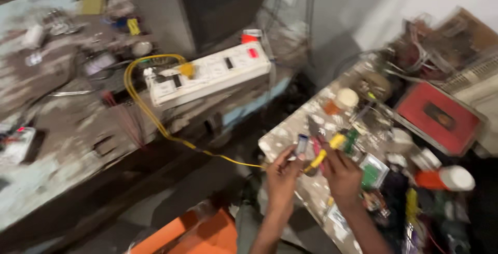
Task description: The person solders components onto a green circuit board held in a plastic tray, using a yellow soldering iron in the right hand while the left hand steadies wires and parts. They set the iron down, adjust a multimeter, handle a small cylindrical component and a round object, then resume soldering wires on the board.
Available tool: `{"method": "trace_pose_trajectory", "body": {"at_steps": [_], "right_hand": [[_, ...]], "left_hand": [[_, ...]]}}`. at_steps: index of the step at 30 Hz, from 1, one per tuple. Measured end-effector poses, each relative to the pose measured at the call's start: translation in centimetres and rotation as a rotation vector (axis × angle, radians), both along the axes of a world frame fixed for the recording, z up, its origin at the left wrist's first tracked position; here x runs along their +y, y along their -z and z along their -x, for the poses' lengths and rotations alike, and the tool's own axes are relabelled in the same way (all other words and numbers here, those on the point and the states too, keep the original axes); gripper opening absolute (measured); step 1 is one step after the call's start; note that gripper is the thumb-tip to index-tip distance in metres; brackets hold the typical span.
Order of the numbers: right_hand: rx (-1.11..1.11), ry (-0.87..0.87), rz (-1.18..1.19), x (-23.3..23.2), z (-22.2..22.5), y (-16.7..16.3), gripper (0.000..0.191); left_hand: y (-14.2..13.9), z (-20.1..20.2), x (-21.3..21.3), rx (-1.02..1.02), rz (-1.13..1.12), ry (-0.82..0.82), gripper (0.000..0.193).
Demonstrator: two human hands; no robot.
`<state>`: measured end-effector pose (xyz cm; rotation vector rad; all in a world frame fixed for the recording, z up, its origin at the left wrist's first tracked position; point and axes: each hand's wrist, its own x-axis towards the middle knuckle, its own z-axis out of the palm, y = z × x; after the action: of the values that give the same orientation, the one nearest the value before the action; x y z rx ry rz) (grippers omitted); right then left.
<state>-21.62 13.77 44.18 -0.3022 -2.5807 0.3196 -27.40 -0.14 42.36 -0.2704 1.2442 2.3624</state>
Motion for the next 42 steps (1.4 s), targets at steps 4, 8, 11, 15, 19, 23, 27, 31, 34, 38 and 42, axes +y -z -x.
{"method": "trace_pose_trajectory", "body": {"at_steps": [4,8,11,15,19,23,27,31,34,38,42], "right_hand": [[0.027,0.05,-0.006,0.6,-3.7,0.8,0.045],[-0.004,0.096,0.083,1.2,-7.6,0.5,0.047],[-0.02,0.133,0.02,1.4,-9.8,0.2,0.049],[-0.074,0.132,0.109,0.7,-12.1,0.9,0.049],[-0.079,0.176,0.161,0.1,-13.1,2.7,0.05],[-0.093,0.175,0.154,-0.3,-12.3,5.3,0.047],[-0.164,0.181,0.187,-0.9,-10.9,7.0,0.051],[-0.225,0.202,0.23,-1.6,-8.6,8.7,0.056],[-0.239,0.228,0.244,-1.9,-7.5,10.1,0.055],[-0.199,0.236,0.234,-1.3,-6.0,12.6,0.05],[-0.157,0.291,0.229,-1.4,-4.9,14.4,0.047]], "left_hand": [[2.0,-0.5,1.6,0.13,0.183,0.127,0.043],[5.8,1.0,2.7,0.534,0.478,0.268,0.035],[9.6,3.3,3.7,0.754,0.697,0.489,0.035],[14.2,4.2,4.9,0.791,0.839,0.743,0.034],[16.5,4.0,4.9,0.733,0.867,0.816,0.035],[16.9,3.9,3.5,0.863,0.872,0.685,0.039],[16.4,4.6,2.7,1.025,0.892,0.522,0.039],[15.9,5.8,2.5,0.986,0.951,0.546,0.042],[15.5,6.0,2.5,0.906,0.902,0.583,0.039],[14.9,6.7,3.2,0.995,0.861,0.536,0.04],[14.4,7.2,3.6,1.058,0.86,0.543,0.038]]}}
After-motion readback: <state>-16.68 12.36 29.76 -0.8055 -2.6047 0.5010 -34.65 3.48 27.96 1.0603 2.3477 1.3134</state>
